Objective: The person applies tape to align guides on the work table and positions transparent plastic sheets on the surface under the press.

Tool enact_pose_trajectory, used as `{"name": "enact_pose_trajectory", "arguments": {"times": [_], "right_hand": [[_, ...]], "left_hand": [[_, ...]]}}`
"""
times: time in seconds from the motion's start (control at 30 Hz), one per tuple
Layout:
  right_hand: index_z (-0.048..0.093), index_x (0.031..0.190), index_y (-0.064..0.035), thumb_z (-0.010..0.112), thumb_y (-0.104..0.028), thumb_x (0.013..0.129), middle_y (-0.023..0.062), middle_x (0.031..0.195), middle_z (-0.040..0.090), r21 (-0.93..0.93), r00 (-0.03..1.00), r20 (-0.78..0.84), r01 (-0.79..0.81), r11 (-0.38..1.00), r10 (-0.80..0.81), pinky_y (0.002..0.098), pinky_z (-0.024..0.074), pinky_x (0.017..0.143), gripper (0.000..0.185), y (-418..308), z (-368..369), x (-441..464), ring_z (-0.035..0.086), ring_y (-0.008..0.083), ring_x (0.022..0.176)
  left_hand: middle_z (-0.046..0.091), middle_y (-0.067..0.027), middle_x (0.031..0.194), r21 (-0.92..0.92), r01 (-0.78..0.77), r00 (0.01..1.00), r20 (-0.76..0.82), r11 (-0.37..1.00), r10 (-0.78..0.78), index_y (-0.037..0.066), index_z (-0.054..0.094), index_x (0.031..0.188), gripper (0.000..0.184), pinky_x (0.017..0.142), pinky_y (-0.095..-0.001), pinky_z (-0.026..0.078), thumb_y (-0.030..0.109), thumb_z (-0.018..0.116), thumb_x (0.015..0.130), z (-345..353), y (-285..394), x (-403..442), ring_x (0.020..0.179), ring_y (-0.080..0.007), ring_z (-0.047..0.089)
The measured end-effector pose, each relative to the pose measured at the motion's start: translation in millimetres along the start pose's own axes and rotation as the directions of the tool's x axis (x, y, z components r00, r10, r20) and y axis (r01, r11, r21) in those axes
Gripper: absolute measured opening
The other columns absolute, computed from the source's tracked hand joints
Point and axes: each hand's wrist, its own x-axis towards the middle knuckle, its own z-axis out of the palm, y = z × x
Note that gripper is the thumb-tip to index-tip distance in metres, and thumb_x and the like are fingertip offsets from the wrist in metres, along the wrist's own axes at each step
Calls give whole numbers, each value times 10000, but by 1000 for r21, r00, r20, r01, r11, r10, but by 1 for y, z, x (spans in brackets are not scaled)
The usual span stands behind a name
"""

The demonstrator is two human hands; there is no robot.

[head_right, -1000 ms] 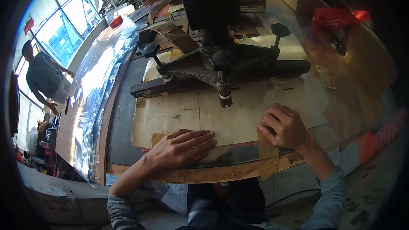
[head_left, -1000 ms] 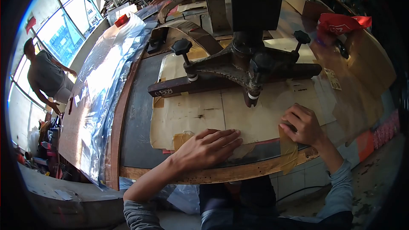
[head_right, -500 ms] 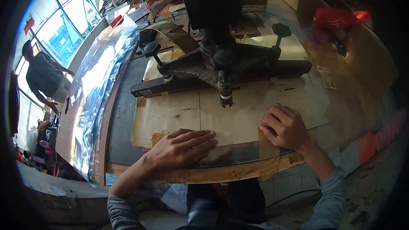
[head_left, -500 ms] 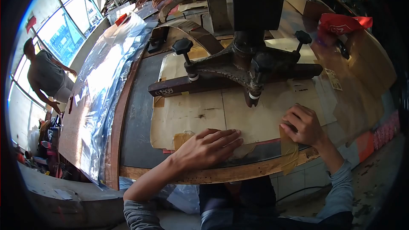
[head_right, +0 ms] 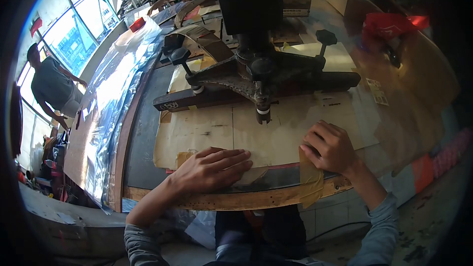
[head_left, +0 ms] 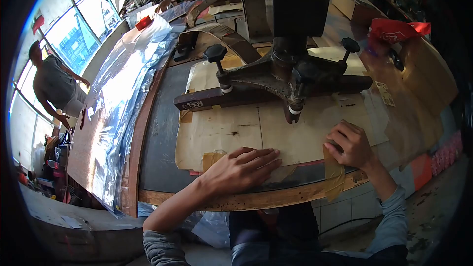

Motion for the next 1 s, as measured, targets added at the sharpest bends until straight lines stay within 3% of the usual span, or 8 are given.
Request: {"name": "enact_pose_trajectory", "arguments": {"times": [0.4,0.6,0.63,0.7,0.83,0.87,0.97,1.0], "right_hand": [[580,737,-59,741,-98,701,61,795,554,4,1000,-3,6,1000,-6,340,513,585,170,1,0,-1,594,228,685],[587,753,-56,738,-100,717,64,812,558,30,1000,-13,0,1000,0,345,517,590,161,1,1,-4,600,239,691],[589,758,-55,735,-96,718,66,817,560,37,1000,-16,-1,999,2,345,517,588,157,1,1,-3,601,241,691],[603,792,-46,730,-197,764,83,861,566,-27,993,112,-39,999,42,371,520,662,199,2,-4,-2,606,253,767],[633,923,-13,663,-466,829,120,997,585,-233,931,359,19,972,68,431,483,865,463,-43,-32,12,591,277,979],[624,1070,17,579,-603,828,149,1150,586,-238,904,427,85,967,26,455,417,983,667,-60,-33,12,536,280,1149],[610,1159,8,590,-555,847,160,1273,566,-36,935,307,198,979,-178,435,427,994,644,-113,-24,9,523,273,1210],[611,1166,4,600,-531,850,155,1285,565,-50,941,290,198,979,-176,428,431,991,621,-117,-15,1,526,269,1212]], "left_hand": [[635,-46,1247,36,-55,998,-12,998,55,110,646,1178,326,822,-303,517,208,666,868,0,-4,-1,1098,-171,635],[708,-15,947,112,-157,965,-193,981,177,108,695,889,136,588,-249,515,102,710,754,-14,-24,-7,715,-112,676],[686,13,793,176,-127,941,-290,976,174,115,667,770,97,477,-244,463,70,709,695,-16,-31,-7,556,-101,614],[625,25,683,301,84,938,-345,950,26,131,603,690,132,436,-250,414,45,703,688,-32,-41,-14,470,-95,530],[619,-30,647,272,371,873,-427,888,-235,101,617,666,165,493,-342,501,162,668,811,-41,-72,-32,516,-228,607],[625,-44,639,257,417,863,-414,872,-290,93,625,657,188,506,-351,509,181,658,820,-39,-74,-37,531,-242,618],[649,-78,637,250,526,829,-365,813,-424,76,653,650,257,537,-371,522,230,627,853,-40,-79,-42,560,-276,639],[660,-82,650,268,548,825,-331,792,-459,74,665,660,270,543,-373,520,240,615,867,-41,-80,-44,558,-281,639]]}}
